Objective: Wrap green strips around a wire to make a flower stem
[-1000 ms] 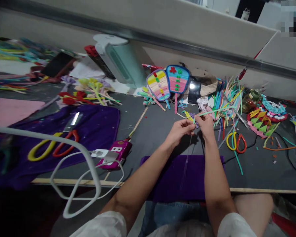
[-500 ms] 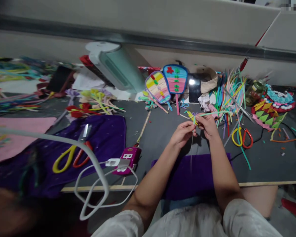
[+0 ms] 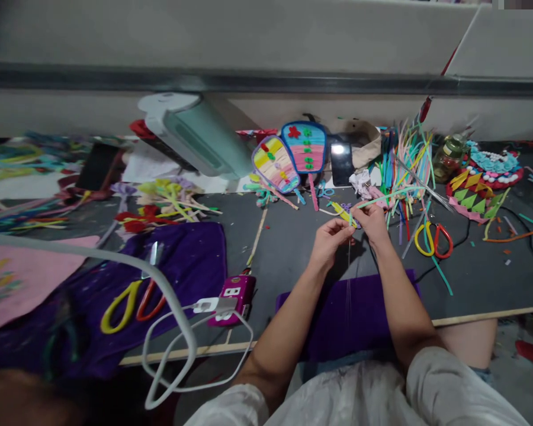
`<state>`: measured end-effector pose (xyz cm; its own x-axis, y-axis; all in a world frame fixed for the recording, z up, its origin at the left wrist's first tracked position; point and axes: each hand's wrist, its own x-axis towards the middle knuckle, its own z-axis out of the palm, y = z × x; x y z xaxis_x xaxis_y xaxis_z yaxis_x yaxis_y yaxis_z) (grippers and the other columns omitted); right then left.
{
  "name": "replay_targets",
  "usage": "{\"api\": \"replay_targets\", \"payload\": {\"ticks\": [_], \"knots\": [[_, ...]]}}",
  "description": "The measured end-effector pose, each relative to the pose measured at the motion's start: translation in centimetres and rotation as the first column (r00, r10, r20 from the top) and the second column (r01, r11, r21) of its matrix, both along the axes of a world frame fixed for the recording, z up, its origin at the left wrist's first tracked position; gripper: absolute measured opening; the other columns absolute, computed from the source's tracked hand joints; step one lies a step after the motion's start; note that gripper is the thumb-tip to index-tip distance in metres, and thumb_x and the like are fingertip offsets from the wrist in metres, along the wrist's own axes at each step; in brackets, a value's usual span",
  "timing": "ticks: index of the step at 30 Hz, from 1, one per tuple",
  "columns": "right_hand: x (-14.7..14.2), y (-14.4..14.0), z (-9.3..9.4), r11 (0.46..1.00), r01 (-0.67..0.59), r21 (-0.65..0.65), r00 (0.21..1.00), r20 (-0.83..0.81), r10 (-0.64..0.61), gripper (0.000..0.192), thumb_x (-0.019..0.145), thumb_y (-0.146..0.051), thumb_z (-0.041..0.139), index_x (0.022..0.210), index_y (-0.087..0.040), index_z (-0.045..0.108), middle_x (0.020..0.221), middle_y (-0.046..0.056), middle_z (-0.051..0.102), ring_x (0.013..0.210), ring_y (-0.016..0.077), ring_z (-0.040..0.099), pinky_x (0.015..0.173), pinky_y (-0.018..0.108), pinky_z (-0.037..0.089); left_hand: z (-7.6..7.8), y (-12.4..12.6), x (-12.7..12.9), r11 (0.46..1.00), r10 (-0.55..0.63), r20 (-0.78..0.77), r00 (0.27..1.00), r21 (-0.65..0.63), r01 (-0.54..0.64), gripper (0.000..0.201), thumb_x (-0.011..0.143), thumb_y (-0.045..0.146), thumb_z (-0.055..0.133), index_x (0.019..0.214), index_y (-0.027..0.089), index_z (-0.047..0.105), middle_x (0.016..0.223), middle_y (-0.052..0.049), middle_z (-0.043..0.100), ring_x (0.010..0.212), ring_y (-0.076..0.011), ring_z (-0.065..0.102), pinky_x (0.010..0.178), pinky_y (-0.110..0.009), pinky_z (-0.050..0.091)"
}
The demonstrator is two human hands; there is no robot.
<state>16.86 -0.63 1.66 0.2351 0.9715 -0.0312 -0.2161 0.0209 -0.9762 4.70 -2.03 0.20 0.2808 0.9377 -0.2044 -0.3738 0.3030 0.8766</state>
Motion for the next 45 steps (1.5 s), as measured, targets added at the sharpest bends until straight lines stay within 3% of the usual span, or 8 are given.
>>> {"api": "replay_targets", "payload": {"ticks": [5,11,20,25,30,33,40,45], "knots": [[-0.1,0.0,0.0,0.996,-0.075,-0.04,0.995,-0.076,0.071,0.02,0.063,-0.033,0.071,0.067,-0.018,0.059,0.049,-0.007,0.042,0.044,0.0051,0.03,0.039,0.02,0.02,-0.1,0.3,-0.5,0.999,0.038,-0.059,0.998,0.026,-0.036,0.031,0.056,0.033,0.082,0.071,0.013,0.064,0.062,0.001,0.061,0.049,-0.0082,0.055,0.052,-0.023,0.048],[0.1,0.2,-0.5,0.985,-0.163,-0.051,0.959,-0.244,0.146,0.023,0.062,-0.033,0.073,0.069,-0.017,0.058,0.053,-0.006,0.045,0.045,0.0041,0.033,0.037,0.017,0.017,-0.4,0.6,-0.6,0.996,-0.055,0.083,0.995,-0.067,0.06,0.037,0.054,0.034,0.084,0.074,0.012,0.062,0.059,0.002,0.059,0.048,-0.0081,0.054,0.054,-0.025,0.049],[0.0,0.3,-0.7,0.977,-0.213,-0.023,0.936,-0.291,0.198,0.025,0.061,-0.032,0.076,0.069,-0.016,0.059,0.05,-0.007,0.042,0.044,0.0032,0.031,0.036,0.016,0.017,-0.8,0.4,-0.1,0.98,-0.142,0.235,0.962,-0.103,0.17,0.042,0.052,0.034,0.085,0.074,0.013,0.056,0.059,0.002,0.06,0.048,-0.0073,0.053,0.052,-0.024,0.05],[0.0,0.3,-0.8,0.993,-0.117,-0.025,0.977,-0.182,0.111,0.023,0.062,-0.033,0.074,0.068,-0.017,0.059,0.047,-0.008,0.038,0.043,0.0038,0.028,0.038,0.017,0.019,-1.0,0.5,0.2,0.977,-0.159,0.206,0.966,-0.105,0.184,0.042,0.055,0.038,0.084,0.073,0.012,0.057,0.064,0.001,0.061,0.05,-0.0067,0.054,0.054,-0.023,0.05],[0.0,0.5,-1.0,0.998,0.047,0.04,0.998,0.029,-0.048,0.019,0.065,-0.034,0.071,0.066,-0.018,0.06,0.05,-0.006,0.042,0.044,0.0053,0.032,0.04,0.02,0.025,-0.8,0.6,0.1,0.998,-0.046,0.01,0.999,-0.035,0.047,0.039,0.054,0.036,0.084,0.076,0.014,0.06,0.064,0.002,0.061,0.052,-0.0094,0.058,0.053,-0.024,0.051],[-0.2,0.5,-1.1,0.994,0.074,0.075,0.992,0.1,-0.082,0.019,0.067,-0.034,0.069,0.065,-0.018,0.06,0.053,-0.005,0.044,0.046,0.0056,0.033,0.042,0.021,0.027,-0.5,0.6,0.0,1.0,-0.008,-0.058,0.998,0.01,0.008,0.036,0.053,0.034,0.084,0.072,0.013,0.062,0.059,0.002,0.059,0.048,-0.008,0.054,0.05,-0.023,0.049],[-0.5,0.4,-0.5,1.0,-0.019,0.003,0.994,-0.104,0.019,0.018,0.066,-0.033,0.067,0.066,-0.019,0.056,0.051,-0.006,0.041,0.044,0.0053,0.03,0.038,0.02,0.018,-0.7,0.8,0.2,0.999,0.007,0.021,1.0,0.038,-0.007,0.034,0.055,0.034,0.082,0.073,0.013,0.064,0.061,0.001,0.062,0.049,-0.0083,0.055,0.052,-0.023,0.049],[-1.2,0.7,-1.2,0.998,0.062,0.011,0.994,-0.087,-0.06,0.02,0.066,-0.036,0.066,0.067,-0.02,0.055,0.052,-0.007,0.039,0.046,0.0064,0.032,0.039,0.02,0.021,-0.9,0.9,0.3,0.999,0.033,0.065,0.997,0.018,-0.035,0.036,0.054,0.035,0.083,0.074,0.011,0.063,0.065,-0.002,0.065,0.05,-0.0084,0.055,0.054,-0.025,0.049]]}}
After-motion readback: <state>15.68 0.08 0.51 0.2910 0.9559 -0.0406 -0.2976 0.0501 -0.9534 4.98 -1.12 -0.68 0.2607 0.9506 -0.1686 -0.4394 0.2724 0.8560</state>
